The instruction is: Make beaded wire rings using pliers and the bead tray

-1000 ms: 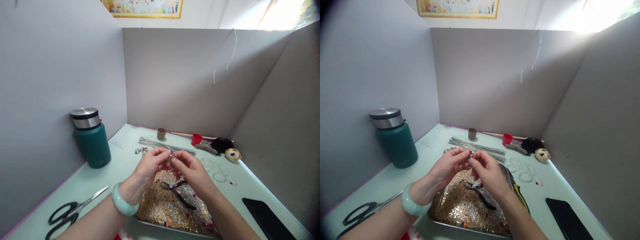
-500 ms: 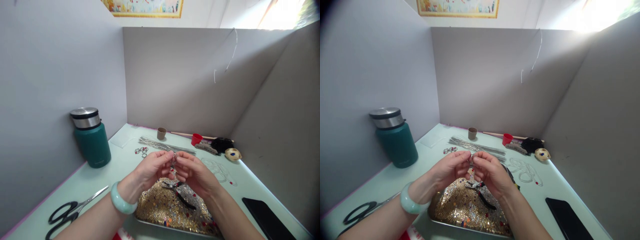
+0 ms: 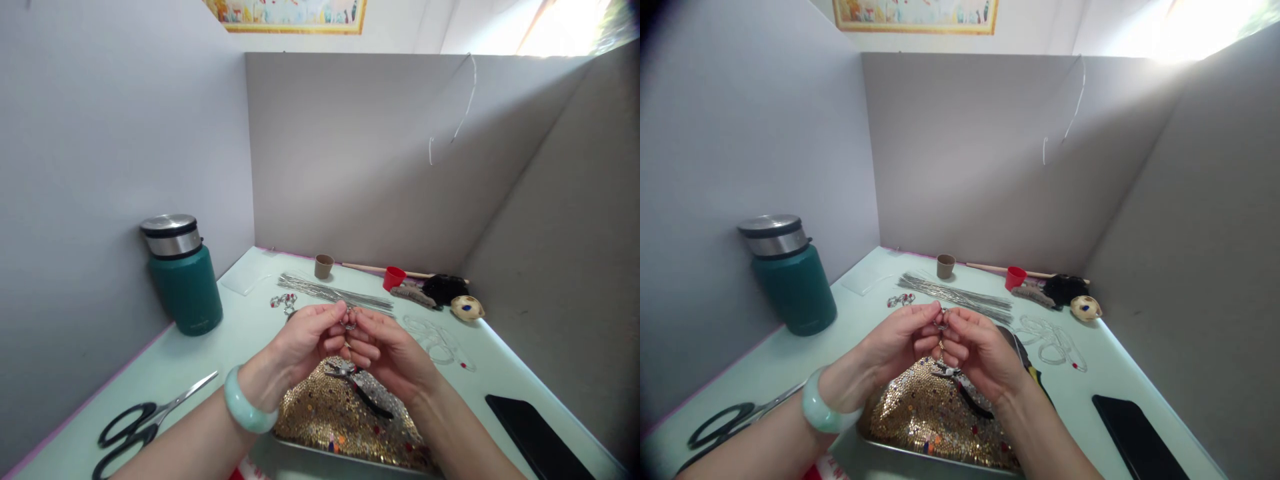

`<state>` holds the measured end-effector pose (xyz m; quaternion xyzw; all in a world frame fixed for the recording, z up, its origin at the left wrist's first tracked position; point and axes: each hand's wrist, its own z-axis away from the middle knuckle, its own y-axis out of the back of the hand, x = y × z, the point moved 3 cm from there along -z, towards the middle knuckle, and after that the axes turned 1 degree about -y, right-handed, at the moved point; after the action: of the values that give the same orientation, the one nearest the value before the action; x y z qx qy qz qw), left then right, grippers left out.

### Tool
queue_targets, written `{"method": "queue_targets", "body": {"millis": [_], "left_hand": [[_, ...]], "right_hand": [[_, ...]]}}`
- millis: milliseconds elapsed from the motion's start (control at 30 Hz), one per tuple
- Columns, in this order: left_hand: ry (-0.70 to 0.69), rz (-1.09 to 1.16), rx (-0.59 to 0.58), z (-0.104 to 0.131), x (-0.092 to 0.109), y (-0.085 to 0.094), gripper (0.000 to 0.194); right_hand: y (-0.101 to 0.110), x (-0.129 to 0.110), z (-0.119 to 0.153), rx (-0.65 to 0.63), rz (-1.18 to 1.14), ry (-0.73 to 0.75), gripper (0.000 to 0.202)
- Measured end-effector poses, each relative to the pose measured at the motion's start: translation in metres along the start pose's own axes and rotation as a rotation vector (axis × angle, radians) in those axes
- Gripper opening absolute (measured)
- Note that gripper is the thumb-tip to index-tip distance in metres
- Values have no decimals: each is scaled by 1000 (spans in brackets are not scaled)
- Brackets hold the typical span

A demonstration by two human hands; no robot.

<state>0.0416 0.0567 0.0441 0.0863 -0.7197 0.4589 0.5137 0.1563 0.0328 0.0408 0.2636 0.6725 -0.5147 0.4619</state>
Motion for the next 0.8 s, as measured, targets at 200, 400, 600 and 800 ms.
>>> {"method": "queue_targets", "body": {"millis": [200, 400, 600, 800], "left_hand": [[-2, 30, 0, -1, 0, 2, 28], [-21, -12, 118, -1, 4, 7, 26], [-13, -52, 116, -1, 2, 9, 30], [-53, -38, 174, -1, 2, 9, 32]], "right_hand": [[4, 0, -1, 43, 87, 0, 18], [5, -15, 4, 239, 628, 242, 32], [-10, -21, 10, 238, 1047, 510, 23], [-5, -20, 9, 358, 1028, 480, 17]]}}
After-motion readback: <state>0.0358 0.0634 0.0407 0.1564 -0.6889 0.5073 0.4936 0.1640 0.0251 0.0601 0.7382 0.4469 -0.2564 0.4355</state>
